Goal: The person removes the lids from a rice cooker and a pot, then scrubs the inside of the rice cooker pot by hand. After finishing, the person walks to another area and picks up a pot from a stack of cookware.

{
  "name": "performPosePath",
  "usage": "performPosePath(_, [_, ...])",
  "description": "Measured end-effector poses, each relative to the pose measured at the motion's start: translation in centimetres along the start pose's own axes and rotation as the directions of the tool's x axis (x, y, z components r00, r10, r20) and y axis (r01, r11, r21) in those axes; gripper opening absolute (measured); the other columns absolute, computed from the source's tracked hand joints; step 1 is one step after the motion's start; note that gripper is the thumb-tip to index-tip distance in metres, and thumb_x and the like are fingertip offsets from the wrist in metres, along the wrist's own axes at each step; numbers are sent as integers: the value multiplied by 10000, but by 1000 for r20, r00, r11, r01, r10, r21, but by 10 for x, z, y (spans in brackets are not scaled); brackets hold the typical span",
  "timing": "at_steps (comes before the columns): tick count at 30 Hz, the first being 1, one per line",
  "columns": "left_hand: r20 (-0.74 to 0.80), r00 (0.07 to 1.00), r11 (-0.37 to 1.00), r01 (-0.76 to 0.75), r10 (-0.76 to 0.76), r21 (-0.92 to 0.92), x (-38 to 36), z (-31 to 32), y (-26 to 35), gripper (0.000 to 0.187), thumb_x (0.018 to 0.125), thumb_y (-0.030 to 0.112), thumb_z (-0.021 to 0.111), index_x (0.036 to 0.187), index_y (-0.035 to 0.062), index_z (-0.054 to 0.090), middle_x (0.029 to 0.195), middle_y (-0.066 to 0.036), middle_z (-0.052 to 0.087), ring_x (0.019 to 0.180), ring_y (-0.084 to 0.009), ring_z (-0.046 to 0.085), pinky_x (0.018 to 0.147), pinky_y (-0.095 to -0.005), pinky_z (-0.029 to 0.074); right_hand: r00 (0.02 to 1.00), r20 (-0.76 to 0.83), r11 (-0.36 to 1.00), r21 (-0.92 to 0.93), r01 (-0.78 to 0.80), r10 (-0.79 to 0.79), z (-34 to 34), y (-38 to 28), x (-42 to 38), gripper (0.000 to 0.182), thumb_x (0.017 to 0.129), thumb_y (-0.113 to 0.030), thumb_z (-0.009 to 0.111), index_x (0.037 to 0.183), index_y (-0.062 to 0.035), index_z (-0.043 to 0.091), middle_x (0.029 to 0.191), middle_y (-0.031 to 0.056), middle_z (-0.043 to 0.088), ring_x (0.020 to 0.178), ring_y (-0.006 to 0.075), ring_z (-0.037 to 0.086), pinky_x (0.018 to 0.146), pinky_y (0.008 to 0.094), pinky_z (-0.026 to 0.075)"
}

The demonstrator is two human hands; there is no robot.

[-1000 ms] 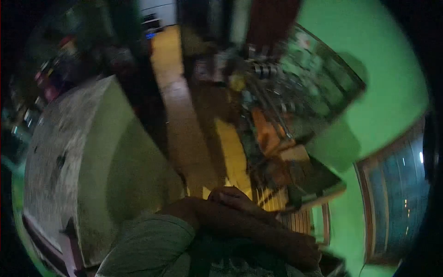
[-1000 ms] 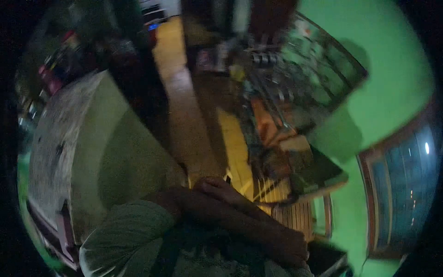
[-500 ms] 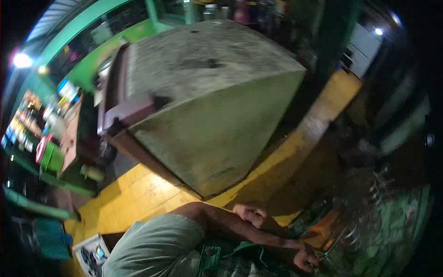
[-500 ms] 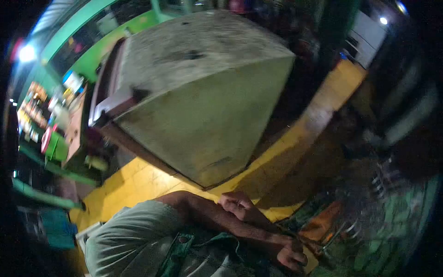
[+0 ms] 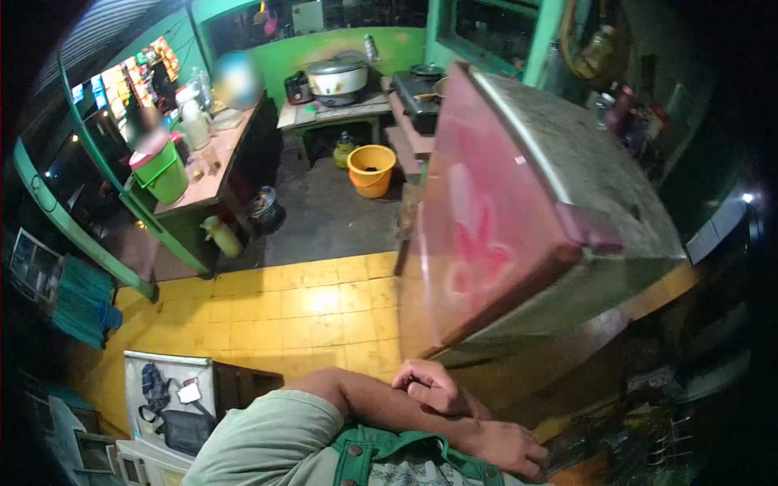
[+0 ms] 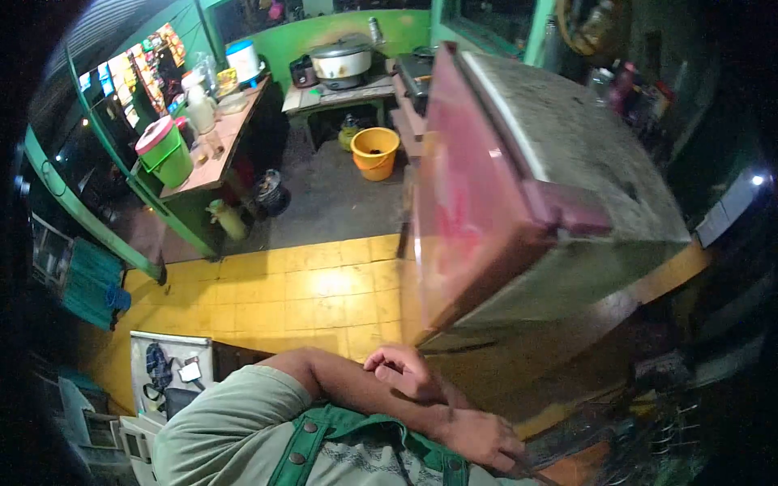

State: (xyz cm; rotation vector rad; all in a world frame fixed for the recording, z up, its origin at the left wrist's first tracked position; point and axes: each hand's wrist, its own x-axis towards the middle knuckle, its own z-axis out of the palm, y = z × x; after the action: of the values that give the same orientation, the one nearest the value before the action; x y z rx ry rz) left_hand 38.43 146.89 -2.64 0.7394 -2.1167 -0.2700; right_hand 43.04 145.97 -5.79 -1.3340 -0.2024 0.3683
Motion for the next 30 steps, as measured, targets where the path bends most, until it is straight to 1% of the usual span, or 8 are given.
performPosePath(3, [18, 991, 988, 133, -135, 84, -54, -45, 24, 247, 812, 223, 543, 1018, 90, 575, 1075, -134, 549, 883, -307, 608, 732, -427, 497, 906, 197, 916, -70, 395, -375, 32, -1, 81, 197, 926, -146, 584, 818, 17, 609, 841, 103, 623, 757, 169, 566, 668, 284, 444])
performPosePath(7, [-49, 985, 981, 169, -165, 96, -105, -136, 55, 390, 840, 208, 522, 1221, 127, 539, 1161, -118, 528, 946, -277, 599, 817, -416, 480, 940, 340, 938, -312, 152, -39, 58, -42, 157, 241, 909, -144, 575, 737, 21, 545, 813, 135, 584, 784, 220, 553, 753, 337, 455])
performPosePath(10, [-100, 975, 967, 211, -198, 146, -150, -176, 48, 429, 861, 198, 508, 1286, 143, 511, 1206, -118, 520, 985, -278, 599, 844, -416, 477, 909, 279, 897, -229, 377, -311, 76, -29, 228, 255, 911, -182, 608, 765, 27, 605, 759, 130, 593, 707, 189, 569, 599, 323, 435])
performPosePath(15, [-113, 944, 923, 327, -310, 203, -224, -262, 16, 455, 887, 189, 496, 1340, 154, 471, 1276, -118, 507, 1087, -276, 582, 856, -414, 488, 776, 559, 895, -125, 428, -293, 43, -2, 344, 187, 910, -196, 614, 931, -10, 616, 745, 54, 588, 663, 177, 525, 637, 286, 435])
performPosePath(20, [-151, 883, 858, 469, -445, 209, -307, -372, -46, 435, 887, 188, 498, 1320, 146, 489, 1304, -108, 503, 1114, -277, 577, 847, -409, 497, 816, 543, 938, -140, 317, -195, 15, -40, 486, 179, 891, -189, 617, 868, -12, 601, 767, 71, 573, 701, 188, 532, 649, 299, 441])
performPosePath(23, [-163, 867, 830, 498, -471, 252, -334, -441, -69, 427, 879, 193, 516, 1304, 140, 509, 1321, -109, 502, 1138, -276, 568, 852, -404, 496, 671, 630, 870, 15, 493, -391, -1, -54, 566, 190, 885, -192, 609, 820, -13, 602, 749, 88, 572, 667, 191, 530, 621, 313, 436])
performPosePath(26, [-226, 866, 817, 498, -447, 291, -350, -514, -88, 437, 873, 195, 535, 1305, 134, 515, 1329, -120, 502, 1151, -283, 561, 865, -405, 494, 581, 778, 867, -99, 488, -238, -27, -75, 636, 190, 884, -189, 608, 800, -19, 602, 678, 74, 550, 590, 191, 505, 574, 314, 426])
performPosePath(30, [-252, 894, 867, 429, -369, 253, -391, -584, -138, 440, 869, 203, 552, 1303, 136, 514, 1329, -122, 495, 1147, -294, 560, 862, -412, 494, 780, 596, 921, -166, 354, -192, -65, -113, 706, 193, 882, -183, 608, 796, -10, 607, 658, 88, 541, 583, 187, 507, 544, 314, 418])
